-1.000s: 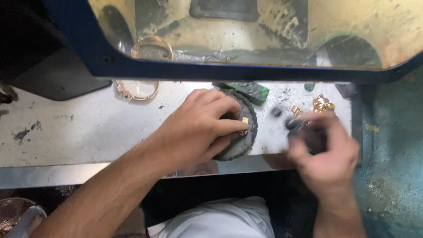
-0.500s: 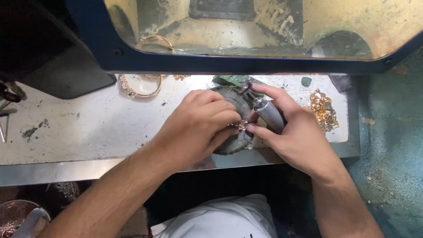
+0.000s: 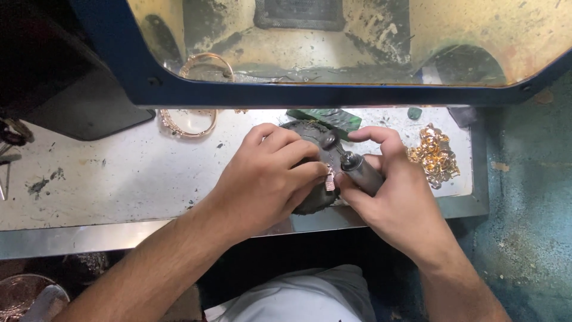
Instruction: The person uses a rotary polishing tool to smooth and finish a gold-colored chain bracelet held against a gray polishing block. The person repeatedly repositions the bracelet and applies the tool to different sections of the chain links throughout the clip.
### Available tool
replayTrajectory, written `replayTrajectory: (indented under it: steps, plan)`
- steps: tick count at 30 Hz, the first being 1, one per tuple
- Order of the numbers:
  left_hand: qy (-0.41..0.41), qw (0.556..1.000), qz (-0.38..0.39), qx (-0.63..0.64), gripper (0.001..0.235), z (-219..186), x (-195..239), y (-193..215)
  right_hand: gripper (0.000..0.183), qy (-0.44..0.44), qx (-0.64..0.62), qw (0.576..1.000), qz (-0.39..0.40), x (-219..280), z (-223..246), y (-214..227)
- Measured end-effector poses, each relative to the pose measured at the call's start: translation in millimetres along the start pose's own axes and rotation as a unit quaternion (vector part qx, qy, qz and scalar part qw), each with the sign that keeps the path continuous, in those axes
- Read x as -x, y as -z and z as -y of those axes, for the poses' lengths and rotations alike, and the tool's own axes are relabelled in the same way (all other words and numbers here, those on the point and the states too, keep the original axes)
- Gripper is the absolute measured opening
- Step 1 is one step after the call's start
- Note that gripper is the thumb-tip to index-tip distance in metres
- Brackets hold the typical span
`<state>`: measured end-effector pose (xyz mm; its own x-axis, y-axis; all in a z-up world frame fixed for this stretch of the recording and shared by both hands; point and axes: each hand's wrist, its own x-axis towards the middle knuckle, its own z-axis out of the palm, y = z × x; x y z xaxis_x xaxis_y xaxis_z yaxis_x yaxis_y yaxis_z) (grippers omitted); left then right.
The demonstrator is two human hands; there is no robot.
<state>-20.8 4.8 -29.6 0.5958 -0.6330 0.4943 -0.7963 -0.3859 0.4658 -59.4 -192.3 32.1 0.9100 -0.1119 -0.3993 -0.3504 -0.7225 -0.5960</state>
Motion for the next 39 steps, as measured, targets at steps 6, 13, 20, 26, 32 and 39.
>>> replayTrajectory:
  steps: [6, 13, 20, 26, 32, 39]
  plan:
    - [0.043, 0.999, 0.029, -0.001, 0.017, -5, -3, 1, 0.055, 0.141, -0.018, 0.986, -0.089, 1, -41, -2]
    - [0.089, 0.994, 0.022, -0.053, 0.020, -10, -10, -11, 0.038, 0.193, 0.048, 0.963, -0.180, -2, -57, 0]
    - [0.093, 0.994, 0.054, 0.030, 0.016, 0, -13, -9, 0.031, 0.288, 0.225, 0.894, -0.257, -2, -73, 2]
    - [0.079, 0.990, 0.082, 0.086, 0.017, 14, -14, -10, 0.041, 0.419, 0.170, 0.853, -0.261, -1, -95, -9]
    - [0.071, 0.989, 0.069, 0.109, 0.022, 17, -17, -13, 0.031, 0.413, 0.175, 0.861, -0.239, -6, -95, -9]
    - [0.078, 0.988, 0.072, 0.112, 0.022, 16, -16, -9, 0.030, 0.418, 0.164, 0.864, -0.229, -10, -94, -10]
